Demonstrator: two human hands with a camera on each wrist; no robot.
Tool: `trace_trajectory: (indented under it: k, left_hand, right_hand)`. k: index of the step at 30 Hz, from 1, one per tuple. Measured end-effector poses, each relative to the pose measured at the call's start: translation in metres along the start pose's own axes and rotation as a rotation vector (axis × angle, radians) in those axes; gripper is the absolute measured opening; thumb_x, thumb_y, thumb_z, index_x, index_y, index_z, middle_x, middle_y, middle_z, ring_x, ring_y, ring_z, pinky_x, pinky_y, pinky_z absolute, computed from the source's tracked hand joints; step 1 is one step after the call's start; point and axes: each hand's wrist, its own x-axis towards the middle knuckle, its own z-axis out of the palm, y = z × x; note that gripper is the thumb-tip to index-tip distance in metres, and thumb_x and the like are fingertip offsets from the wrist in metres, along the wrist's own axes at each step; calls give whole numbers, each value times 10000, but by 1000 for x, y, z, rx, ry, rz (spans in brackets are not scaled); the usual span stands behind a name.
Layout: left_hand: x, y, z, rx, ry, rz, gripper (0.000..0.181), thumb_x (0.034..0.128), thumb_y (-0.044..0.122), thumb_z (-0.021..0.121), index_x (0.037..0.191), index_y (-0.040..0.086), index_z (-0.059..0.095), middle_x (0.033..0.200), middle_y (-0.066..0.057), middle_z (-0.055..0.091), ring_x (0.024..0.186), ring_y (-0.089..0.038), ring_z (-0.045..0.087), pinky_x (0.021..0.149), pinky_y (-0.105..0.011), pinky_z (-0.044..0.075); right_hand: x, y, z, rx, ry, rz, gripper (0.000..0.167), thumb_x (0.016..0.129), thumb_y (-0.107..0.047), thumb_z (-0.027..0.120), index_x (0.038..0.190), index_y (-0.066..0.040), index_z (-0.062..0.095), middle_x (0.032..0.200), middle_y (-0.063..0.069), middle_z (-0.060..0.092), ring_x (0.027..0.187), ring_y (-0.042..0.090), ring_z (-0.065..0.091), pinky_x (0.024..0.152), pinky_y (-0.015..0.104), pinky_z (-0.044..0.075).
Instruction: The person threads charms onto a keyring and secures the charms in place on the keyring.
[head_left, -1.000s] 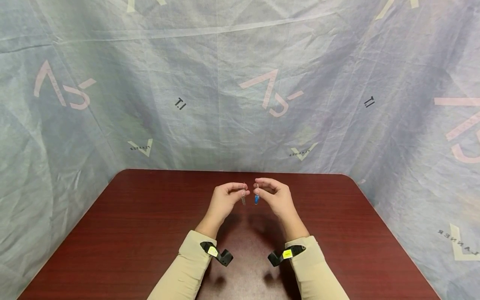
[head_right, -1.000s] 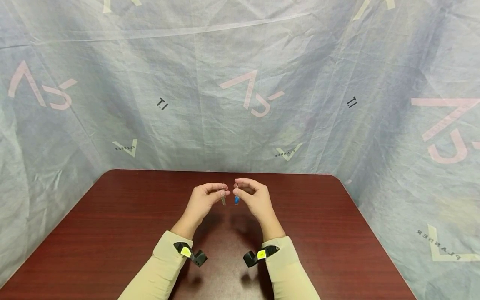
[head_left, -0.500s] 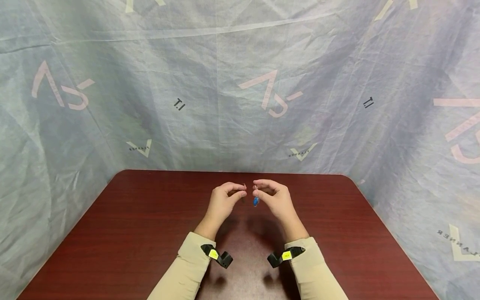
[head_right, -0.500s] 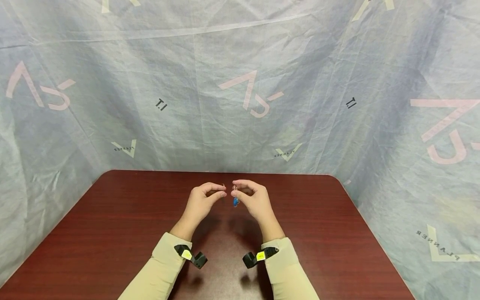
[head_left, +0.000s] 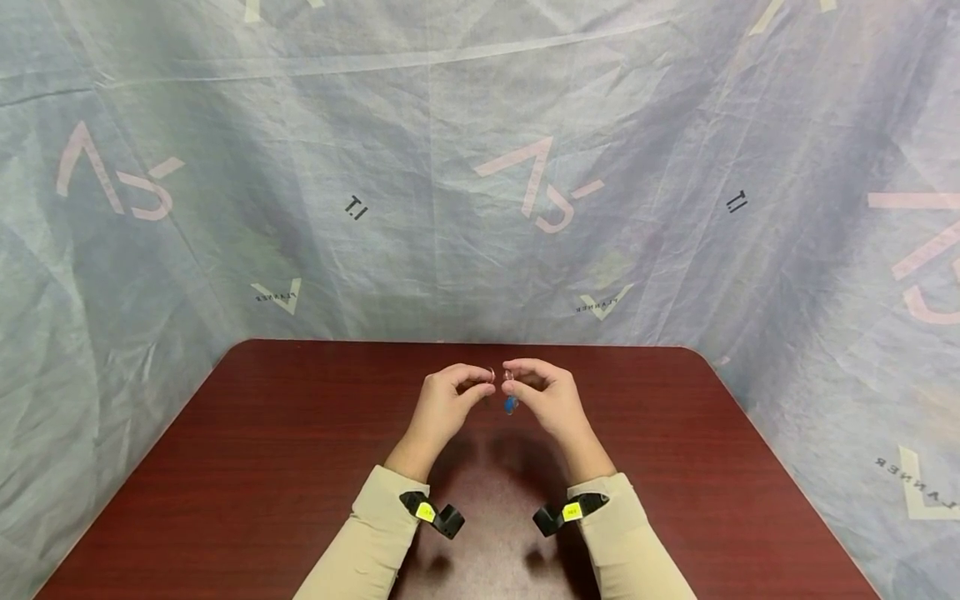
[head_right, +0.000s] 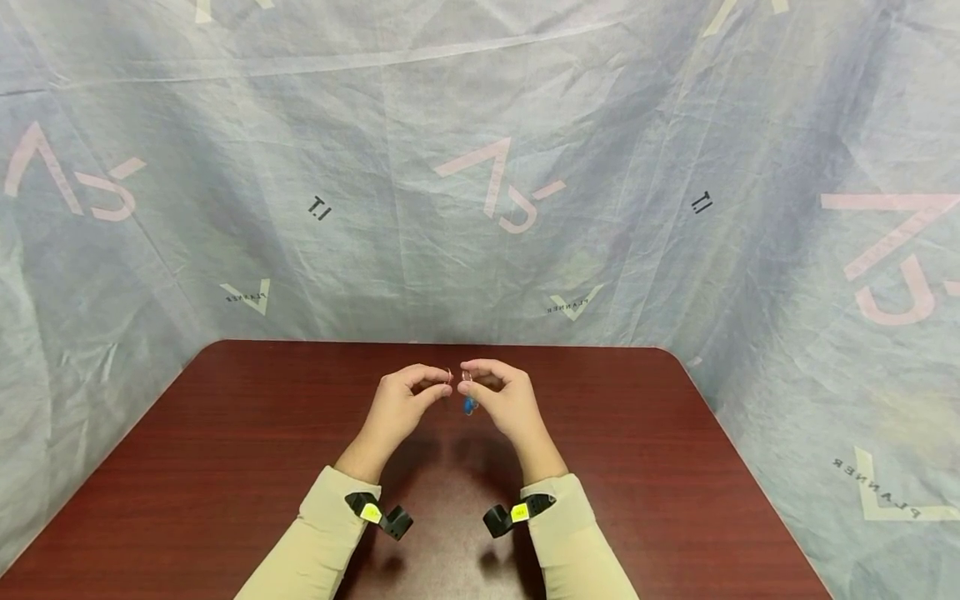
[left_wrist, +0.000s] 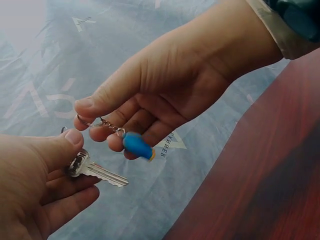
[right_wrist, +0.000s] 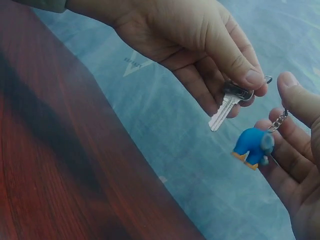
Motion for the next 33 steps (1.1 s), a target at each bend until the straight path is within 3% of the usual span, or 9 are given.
trace_trajectory:
  k: [4, 8, 12, 16, 20, 33]
  left_hand:
    - [-1, -1, 2, -43, -22, -31, 165, 893, 133, 777, 1036, 117, 697, 932, 30, 731, 775, -91, 684, 680, -269, 569]
    - [-2, -3, 4, -63, -31, -43, 285, 883, 106, 786, 1133, 119, 652, 923, 28, 736, 781, -93, 691, 685, -275, 572]
    - [-3, -5, 6, -21, -20, -22, 342, 871, 87, 794, 1199, 122, 702, 930, 20, 749, 786, -109, 691, 685, -274, 567]
    - [-4, -6, 7, 9, -16, 12, 311, 871, 110, 795, 1178, 114, 739, 951, 10, 752, 816, -114, 698, 711, -269, 569]
    - [-3, -6, 6, 14, -9, 36, 311, 876, 135, 789, 1177, 71, 742, 969, -17, 754, 846, -132, 709, 730, -266, 577]
    - [0, -1, 6, 40, 19, 62, 273, 863, 151, 797, 1126, 89, 760, 923, 2, 760, 812, -96, 712, 692, -233, 570]
  right_hand:
    - [-1, 1, 2, 110, 25, 35, 279, 885, 38, 742, 1151, 86, 673, 858, 100, 701, 695, 135, 678, 608, 273, 555]
    - [-2, 3, 4, 211, 43, 101, 276, 881, 40, 743, 1133, 99, 648, 782, 15, 682, 627, 140, 666, 519, 241, 501]
    - [-3, 5, 4, 257, 44, 128, 244, 884, 33, 743, 1116, 37, 669, 777, 13, 685, 637, 196, 672, 519, 251, 496]
    - [-4, 5, 4, 301, 21, 115, 243, 898, 31, 727, 1129, 70, 661, 785, 22, 686, 652, 208, 675, 528, 265, 510]
    - [-4, 4, 4, 317, -9, 113, 303, 909, 9, 724, 1175, 123, 636, 780, 29, 693, 658, 189, 671, 545, 257, 505]
    - [-2, 0, 5, 317, -33, 141, 252, 935, 11, 691, 1181, 63, 676, 826, 28, 711, 694, 147, 691, 629, 279, 572]
